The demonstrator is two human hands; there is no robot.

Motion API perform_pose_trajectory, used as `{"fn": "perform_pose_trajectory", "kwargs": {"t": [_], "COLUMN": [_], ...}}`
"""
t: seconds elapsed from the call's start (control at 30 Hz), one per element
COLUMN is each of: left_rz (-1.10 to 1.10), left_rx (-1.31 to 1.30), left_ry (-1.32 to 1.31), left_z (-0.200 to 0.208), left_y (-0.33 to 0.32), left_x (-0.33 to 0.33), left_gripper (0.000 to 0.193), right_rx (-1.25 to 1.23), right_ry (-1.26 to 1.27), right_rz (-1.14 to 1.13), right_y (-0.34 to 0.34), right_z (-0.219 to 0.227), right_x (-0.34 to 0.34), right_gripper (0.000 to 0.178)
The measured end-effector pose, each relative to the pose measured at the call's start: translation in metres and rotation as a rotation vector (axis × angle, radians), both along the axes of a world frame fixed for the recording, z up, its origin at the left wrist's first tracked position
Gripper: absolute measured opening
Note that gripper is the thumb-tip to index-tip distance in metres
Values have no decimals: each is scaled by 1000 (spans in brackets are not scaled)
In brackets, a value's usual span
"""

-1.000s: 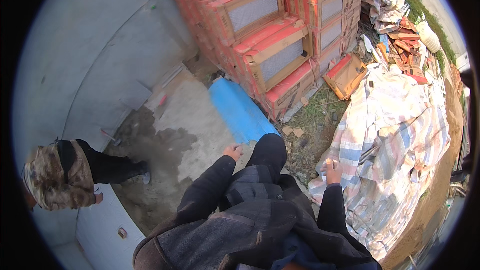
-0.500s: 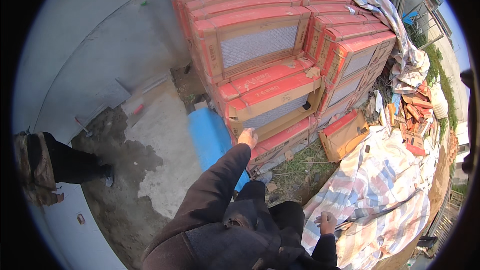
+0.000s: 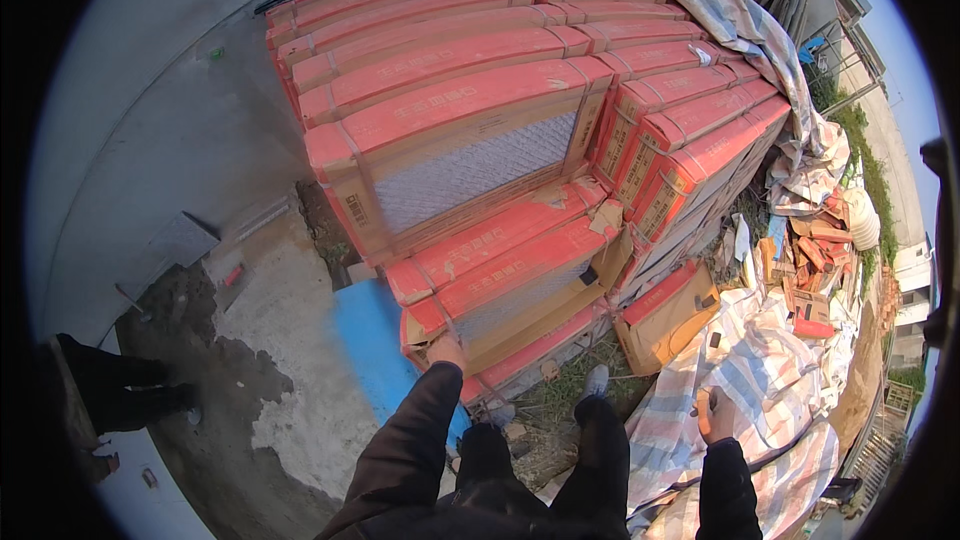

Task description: The person retrieves a tile from a stack, applies cement to its back using a trowel, carries it to the work area, and places it on a prepared cement bed. They then use a rubber mallet to tap the tile into position and adjust its alignment.

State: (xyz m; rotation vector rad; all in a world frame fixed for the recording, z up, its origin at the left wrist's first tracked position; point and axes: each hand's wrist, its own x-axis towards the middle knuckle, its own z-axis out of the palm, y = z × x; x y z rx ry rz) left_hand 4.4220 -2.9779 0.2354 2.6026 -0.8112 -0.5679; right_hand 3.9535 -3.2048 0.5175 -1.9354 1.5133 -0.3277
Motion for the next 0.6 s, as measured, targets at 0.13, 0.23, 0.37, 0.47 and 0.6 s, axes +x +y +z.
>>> {"fn": "perform_pose_trajectory", "kwargs": {"t": [0.13, 0.23, 0.37, 0.47, 0.6], "left_rz": [10, 26, 106, 152, 377], "left_rx": [72, 103, 40, 24, 125], "left_ry": [77, -12, -163, -173, 7], "left_z": [9, 2, -18, -28, -24], "left_y": [1, -2, -2, 1, -17], "left_x": [-1, -7, -14, -17, -20], "left_gripper": [64, 60, 43, 41, 38], "right_rx": [-538, -787, -925, -837, -902], "right_ry": [148, 204, 257, 202, 51], "right_rz": [339, 418, 394, 282, 341], "right_y": [-151, -241, -330, -373, -399], "right_z": [17, 24, -6, -46, -76], "right_x": [120, 215, 294, 312, 298], "right_gripper": [22, 25, 28, 28, 29]}}
